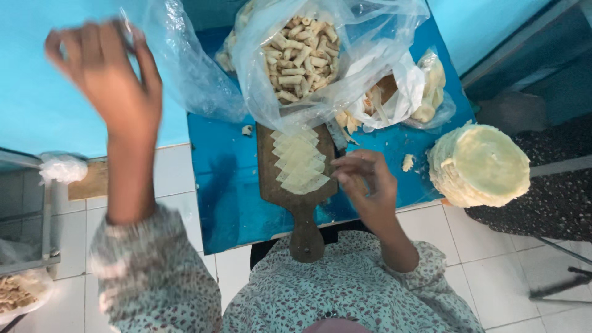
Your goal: The person tears pieces of thin dough and arranges them in overlapping diamond rows on a wooden paddle board, then lifts and stacks the finished dough sheets into a pile and covers the stack with plastic. The person repeats the arrangement for another sheet.
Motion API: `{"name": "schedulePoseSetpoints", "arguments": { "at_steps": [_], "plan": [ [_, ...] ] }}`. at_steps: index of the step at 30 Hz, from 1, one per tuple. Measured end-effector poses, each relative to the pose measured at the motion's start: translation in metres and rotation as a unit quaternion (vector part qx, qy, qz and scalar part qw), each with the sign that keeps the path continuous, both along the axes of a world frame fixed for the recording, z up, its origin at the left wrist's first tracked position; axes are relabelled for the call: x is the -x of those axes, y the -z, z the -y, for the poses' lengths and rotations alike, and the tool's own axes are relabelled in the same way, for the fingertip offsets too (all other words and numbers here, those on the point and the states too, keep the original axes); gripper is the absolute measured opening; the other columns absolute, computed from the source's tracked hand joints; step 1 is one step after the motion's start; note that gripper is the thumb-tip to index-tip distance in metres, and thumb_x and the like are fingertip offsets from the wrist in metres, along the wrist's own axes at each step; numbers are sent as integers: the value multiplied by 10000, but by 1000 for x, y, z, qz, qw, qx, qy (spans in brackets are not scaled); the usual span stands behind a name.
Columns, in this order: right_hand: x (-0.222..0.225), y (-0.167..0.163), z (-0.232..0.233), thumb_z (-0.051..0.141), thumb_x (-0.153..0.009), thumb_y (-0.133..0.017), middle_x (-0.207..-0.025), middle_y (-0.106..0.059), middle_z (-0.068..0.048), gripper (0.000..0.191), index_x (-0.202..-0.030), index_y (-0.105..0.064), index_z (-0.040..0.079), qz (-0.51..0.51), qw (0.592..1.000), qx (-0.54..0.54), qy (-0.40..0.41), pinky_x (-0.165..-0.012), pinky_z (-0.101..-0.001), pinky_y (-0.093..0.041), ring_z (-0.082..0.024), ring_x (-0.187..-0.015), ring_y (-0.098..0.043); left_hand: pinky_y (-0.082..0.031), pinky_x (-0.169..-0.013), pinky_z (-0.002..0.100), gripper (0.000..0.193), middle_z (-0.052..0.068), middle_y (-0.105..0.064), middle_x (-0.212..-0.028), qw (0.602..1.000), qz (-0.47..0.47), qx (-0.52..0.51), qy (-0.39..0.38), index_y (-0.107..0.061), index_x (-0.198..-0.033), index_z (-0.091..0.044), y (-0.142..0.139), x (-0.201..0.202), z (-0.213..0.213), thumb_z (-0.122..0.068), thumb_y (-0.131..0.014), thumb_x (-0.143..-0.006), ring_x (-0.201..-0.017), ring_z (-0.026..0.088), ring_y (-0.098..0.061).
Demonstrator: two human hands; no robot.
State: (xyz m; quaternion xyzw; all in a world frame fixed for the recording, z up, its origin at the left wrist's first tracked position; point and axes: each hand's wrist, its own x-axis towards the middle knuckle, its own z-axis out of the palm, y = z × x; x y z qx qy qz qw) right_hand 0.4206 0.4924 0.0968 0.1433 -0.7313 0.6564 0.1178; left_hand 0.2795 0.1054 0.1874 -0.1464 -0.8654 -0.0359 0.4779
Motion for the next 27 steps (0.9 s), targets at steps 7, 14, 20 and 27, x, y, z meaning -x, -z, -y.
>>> {"name": "schedulePoseSetpoints", "arguments": {
  "at_steps": [7, 14, 20, 27],
  "plan": [
    [-27, 4, 59, 181, -958, -815, -1540, -432, -164, 967, -1572, -68, 178, -49, 967, 172, -180, -1008, -371, -586, -254, -1277, -638, -428, -916, 591, 320, 72, -603, -962, 988, 53, 129, 73, -764, -1163, -102, 83, -201, -107, -181, -698, -860, -995, 262, -641],
    [-48, 67, 76, -122, -939, -680, -1176, -649, -136, 857, -1594, -166, 79, -96, 995, 6, -39, -1015, -356, -569, -187, -1092, -676, -389, -855, 503, 654, 183, -521, -1214, 990, 48, -121, 49, -598, -1229, -62, 136, -282, -127, -438, -946, -823, -1107, 333, -476],
    [-77, 74, 47, -38, -955, -787, -1139, -723, -71, 741, -1533, -335, 67, -124, 982, -142, 13, -959, -298, -588, -135, -1045, -725, -397, -948, 470, 672, 139, -416, -1288, 961, -60, -264, -53, -413, -1347, -80, 166, -284, -121, -224, -944, -961, -1213, 300, -433],
    [-86, 25, -84, 158, -736, -954, -1301, -687, -116, 688, -1331, -610, 129, -90, 929, -321, 159, -1075, -439, -545, -270, -1234, -666, -367, -767, 443, 257, 82, -453, -897, 969, 73, -217, -92, -763, -1024, -99, 166, -286, -138, -101, -902, -807, -890, 299, -423]
  ]
}}
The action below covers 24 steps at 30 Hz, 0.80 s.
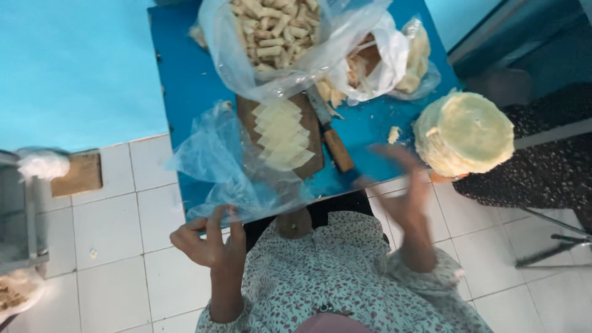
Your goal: The person tears pieces of thin dough and arranges them in overlapping diamond rows on a wooden paddle board, then lifts and stacks the finished dough sheets into a pile and covers the stack with plastic. The person repeats the arrangement for another sheet.
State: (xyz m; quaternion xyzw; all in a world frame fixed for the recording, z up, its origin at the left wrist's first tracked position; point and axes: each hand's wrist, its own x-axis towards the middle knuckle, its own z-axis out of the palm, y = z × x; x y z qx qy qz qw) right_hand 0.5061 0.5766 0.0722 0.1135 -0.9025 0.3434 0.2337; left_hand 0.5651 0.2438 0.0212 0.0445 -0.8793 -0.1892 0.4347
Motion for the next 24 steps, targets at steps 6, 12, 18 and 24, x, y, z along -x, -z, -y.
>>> {"name": "schedulePoseSetpoints", "arguments": {
  "at_steps": [6, 12, 18, 24],
  "plan": [
    [14, -35, -112, 111, -662, -941, -1364, -674, -176, 928, -1473, -494, 55, -14, 970, -201, 135, -984, -463, -544, -423, -1186, -653, -389, -812, 454, 208, 91, -483, -950, 1000, 22, 2, 0, -786, -982, -96, 5, 13, -14, -116, -884, -798, -948, 314, -443],
    [34, -39, -146, 144, -739, -893, -1311, -732, -105, 861, -1511, -514, 92, 57, 971, -200, 120, -925, -433, -553, -372, -1116, -679, -387, -831, 461, 163, 79, -473, -949, 1000, 21, -8, -11, -773, -961, -92, 8, 21, -17, -88, -864, -825, -961, 309, -441],
    [42, -43, -165, 151, -869, -827, -1258, -722, -137, 731, -1521, -505, 84, 117, 976, -157, 100, -896, -413, -562, -348, -1130, -705, -382, -874, 463, 140, 78, -464, -957, 1000, 20, -3, -14, -758, -948, -89, 4, 23, -18, -91, -858, -850, -977, 296, -451],
    [39, -53, -160, 100, -950, -821, -1458, -679, -184, 462, -1322, -549, 145, 21, 968, -242, 61, -1018, -396, -568, -328, -1221, -685, -377, -865, 458, 132, 86, -445, -960, 1000, 21, -12, -18, -751, -922, -104, 4, 26, -18, -116, -860, -850, -981, 304, -446]
  ]
}}
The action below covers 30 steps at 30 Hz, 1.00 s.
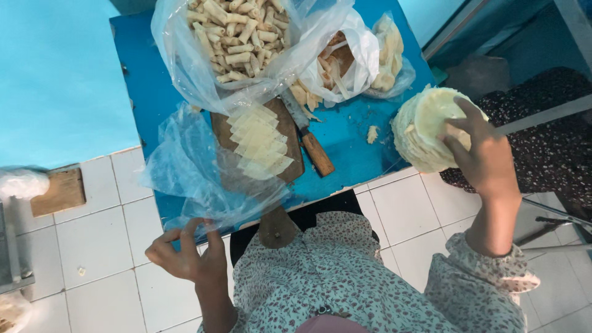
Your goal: The person tears pieces of thin dough and arranges them in overlapping diamond rows on a wooden paddle board, then lifts and stacks the finished dough sheets into a pile and covers the stack with plastic. The person repeats the arrangement for another sheet.
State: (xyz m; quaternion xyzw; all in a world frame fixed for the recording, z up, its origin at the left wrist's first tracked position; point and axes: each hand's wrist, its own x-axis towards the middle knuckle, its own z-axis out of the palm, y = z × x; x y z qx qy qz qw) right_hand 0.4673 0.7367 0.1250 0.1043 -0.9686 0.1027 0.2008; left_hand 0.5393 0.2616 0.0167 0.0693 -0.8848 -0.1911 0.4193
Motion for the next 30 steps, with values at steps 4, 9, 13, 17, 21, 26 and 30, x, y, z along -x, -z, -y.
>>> {"name": "schedulePoseSetpoints", "arguments": {
  "at_steps": [4, 9, 13, 17, 21, 26, 30],
  "plan": [
    [-5, -3, 16, 145, -828, -869, -1250, -722, -137, 800, -1522, -480, 64, -14, 999, 32, 32, -969, -453, -547, -376, -1152, -667, -369, -871, 452, 137, 83, -447, -972, 1000, 12, 1, -1, -748, -935, -97, 1, 0, 1, -125, -865, -870, -994, 300, -450],
    [-2, -2, 22, 148, -793, -875, -1151, -756, -98, 806, -1498, -495, 62, 36, 998, 40, 41, -827, -419, -567, -343, -1033, -712, -357, -865, 440, 148, 88, -439, -980, 1000, 18, 3, -8, -742, -953, -88, 3, 0, 6, -131, -862, -878, -1006, 300, -457],
    [-1, -2, 14, 50, -880, -791, -1120, -766, -75, 698, -1519, -512, 85, 38, 995, 89, 29, -831, -384, -579, -318, -987, -739, -348, -870, 439, 150, 79, -437, -972, 1000, 20, 11, -11, -738, -957, -84, 4, -1, 10, -129, -865, -890, -995, 285, -467],
    [2, 0, 12, 49, -921, -791, -1091, -766, -69, 642, -1507, -534, 89, 35, 995, 89, 30, -827, -376, -576, -315, -977, -746, -347, -896, 451, 147, 79, -436, -971, 1000, 25, 10, -16, -740, -955, -88, 6, 0, 13, -136, -866, -897, -992, 281, -465],
    [-2, 1, 16, 95, -775, -863, -1040, -745, -91, 738, -1445, -554, 69, 17, 997, 71, -1, -849, -397, -567, -330, -973, -730, -347, -910, 459, 149, 80, -438, -973, 999, 25, 10, -17, -740, -960, -85, 6, -1, 14, -144, -867, -908, -1002, 288, -459],
    [-1, 4, 19, 79, -855, -830, -1052, -748, -68, 672, -1476, -572, 89, 17, 998, 66, 12, -881, -388, -572, -308, -1004, -729, -349, -889, 443, 148, 81, -438, -979, 999, 28, 8, -16, -739, -967, -88, 5, 0, 15, -147, -866, -921, -1015, 289, -462],
    [1, 6, 22, 86, -899, -821, -1022, -743, -76, 627, -1477, -577, 100, 23, 998, 43, 42, -844, -395, -574, -308, -942, -717, -352, -889, 449, 144, 81, -448, -983, 999, 32, 11, -20, -738, -964, -87, 5, 0, 15, -142, -860, -911, -1019, 285, -480]
  ]
}}
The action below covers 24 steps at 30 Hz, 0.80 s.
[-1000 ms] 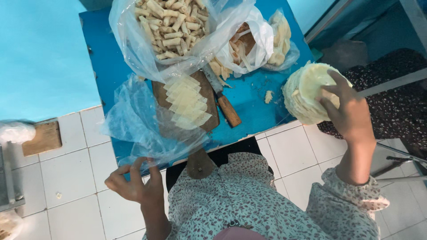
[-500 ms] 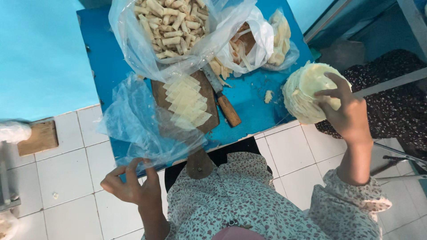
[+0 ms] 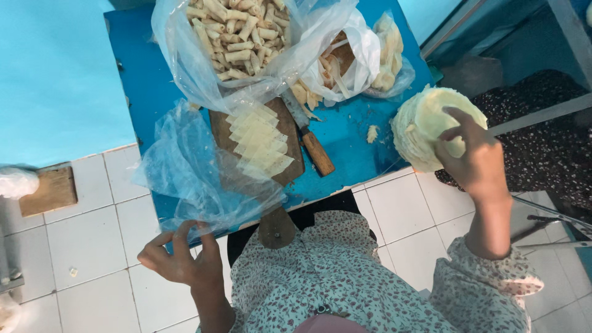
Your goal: The person tears pieces of thin dough and arranges them in overlapping diamond rows on a wooden paddle board, then lifts and stacks the finished dough sheets into a pile and covers the stack with plastic. The person repeats the arrangement for another sheet.
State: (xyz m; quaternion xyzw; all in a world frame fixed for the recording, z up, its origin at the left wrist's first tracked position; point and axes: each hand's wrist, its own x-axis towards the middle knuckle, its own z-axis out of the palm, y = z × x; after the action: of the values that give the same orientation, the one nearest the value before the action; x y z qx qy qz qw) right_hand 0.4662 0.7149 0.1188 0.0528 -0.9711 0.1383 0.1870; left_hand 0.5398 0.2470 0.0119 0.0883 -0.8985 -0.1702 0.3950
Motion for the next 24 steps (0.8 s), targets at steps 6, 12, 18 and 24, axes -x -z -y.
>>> {"name": "schedulePoseSetpoints", "arguments": {
  "at_steps": [6, 12, 18, 24],
  "plan": [
    [0, 2, 6, 85, -857, -806, -990, -729, -90, 660, -1466, -552, 87, -28, 997, -56, -35, -818, -418, -570, -322, -915, -709, -357, -883, 444, 150, 85, -444, -991, 1000, -6, -10, 2, -740, -963, -88, -1, 2, 1, -146, -867, -907, -1029, 289, -469],
    [10, 14, -10, 39, -917, -779, -970, -746, -120, 598, -1472, -558, 69, -24, 999, 30, -11, -791, -360, -589, -272, -871, -752, -364, -877, 424, 134, 88, -431, -1017, 1000, -3, -22, 6, -744, -984, -91, 3, 3, 0, -138, -853, -922, -1000, 290, -450],
    [18, 32, -40, -71, -955, -768, -965, -743, -171, 510, -1396, -521, -8, 3, 968, 250, -30, -845, -306, -598, -195, -962, -743, -356, -860, 432, 147, 83, -426, -999, 1000, 0, -5, 6, -743, -963, -80, 10, 3, 2, -121, -872, -906, -1035, 290, -457],
    [19, 38, -46, -67, -973, -751, -997, -735, -170, 499, -1390, -484, -8, 6, 956, 292, -32, -852, -306, -587, -163, -926, -724, -322, -938, 518, 303, 106, -500, -1064, 997, 53, 64, -1, -778, -1084, -124, -3, 2, 0, -231, -827, -805, -1053, 341, -464]
  ]
}}
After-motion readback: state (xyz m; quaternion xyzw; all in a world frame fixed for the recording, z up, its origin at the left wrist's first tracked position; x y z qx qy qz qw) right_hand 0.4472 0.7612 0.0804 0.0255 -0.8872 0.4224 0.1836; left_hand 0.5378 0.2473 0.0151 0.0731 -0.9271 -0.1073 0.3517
